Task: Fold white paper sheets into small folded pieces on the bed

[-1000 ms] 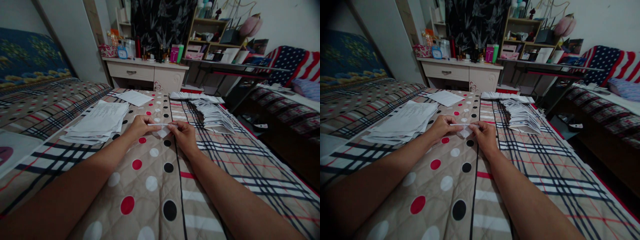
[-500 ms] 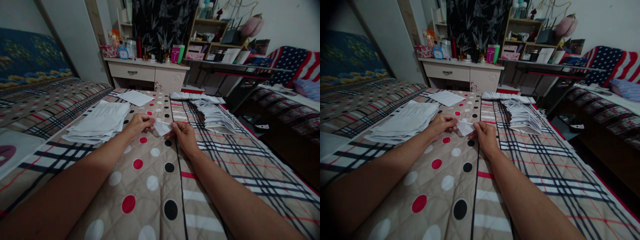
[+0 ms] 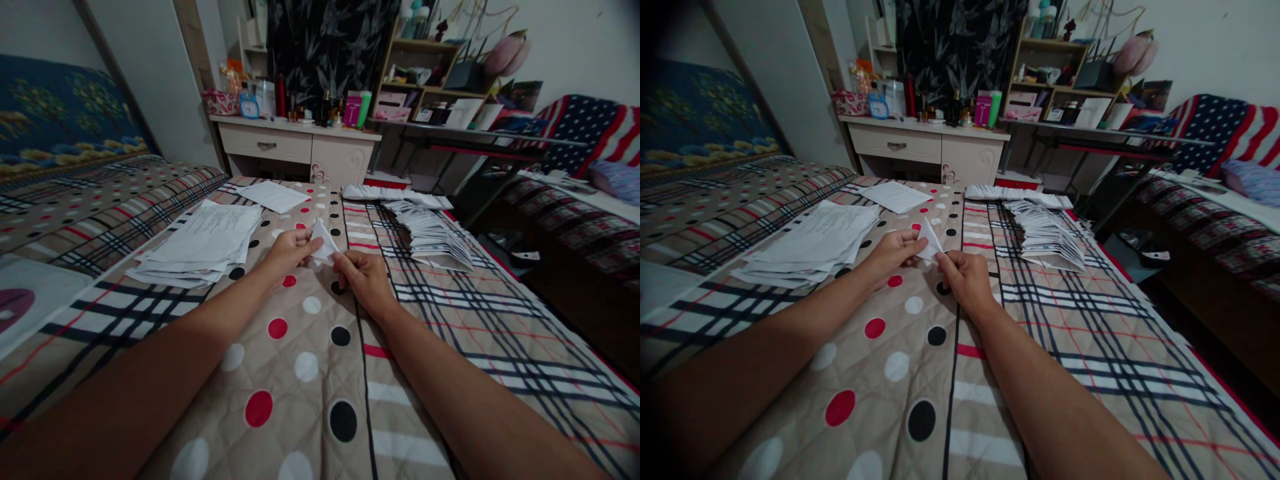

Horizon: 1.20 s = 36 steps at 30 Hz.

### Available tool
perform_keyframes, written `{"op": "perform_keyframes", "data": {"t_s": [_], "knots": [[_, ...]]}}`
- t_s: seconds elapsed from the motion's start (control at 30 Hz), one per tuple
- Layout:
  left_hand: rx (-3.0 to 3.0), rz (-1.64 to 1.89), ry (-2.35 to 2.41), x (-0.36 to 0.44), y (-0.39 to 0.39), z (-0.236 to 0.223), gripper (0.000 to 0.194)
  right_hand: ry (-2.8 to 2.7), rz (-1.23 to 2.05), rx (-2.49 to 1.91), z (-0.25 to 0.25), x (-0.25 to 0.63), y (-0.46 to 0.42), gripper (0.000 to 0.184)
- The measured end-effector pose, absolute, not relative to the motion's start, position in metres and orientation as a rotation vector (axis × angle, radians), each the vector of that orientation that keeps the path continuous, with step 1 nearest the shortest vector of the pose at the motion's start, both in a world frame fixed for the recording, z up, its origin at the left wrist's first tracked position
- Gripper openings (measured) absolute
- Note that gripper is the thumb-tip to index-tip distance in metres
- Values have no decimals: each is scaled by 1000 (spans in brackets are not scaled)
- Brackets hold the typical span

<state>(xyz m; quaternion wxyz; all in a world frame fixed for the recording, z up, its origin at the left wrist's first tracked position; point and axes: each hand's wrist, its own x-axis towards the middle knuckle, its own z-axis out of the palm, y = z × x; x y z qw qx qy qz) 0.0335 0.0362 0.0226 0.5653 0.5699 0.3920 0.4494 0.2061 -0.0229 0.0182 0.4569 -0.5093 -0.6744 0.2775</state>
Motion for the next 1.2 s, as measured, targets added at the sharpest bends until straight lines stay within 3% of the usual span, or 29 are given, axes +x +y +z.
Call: {"op": "perform_keyframes", "data": {"t_s": [0.33, 0.7, 1.2], "knots": [[1359, 938, 967, 35, 35, 22, 29, -1507, 915, -1176, 20, 204, -22, 42], [1433, 845, 931, 30, 32, 21, 52, -1438, 1187, -1023, 16, 208, -16, 62], [1523, 810, 762, 30, 34, 16, 53, -1382, 1383, -897, 16, 209, -16, 52]]}}
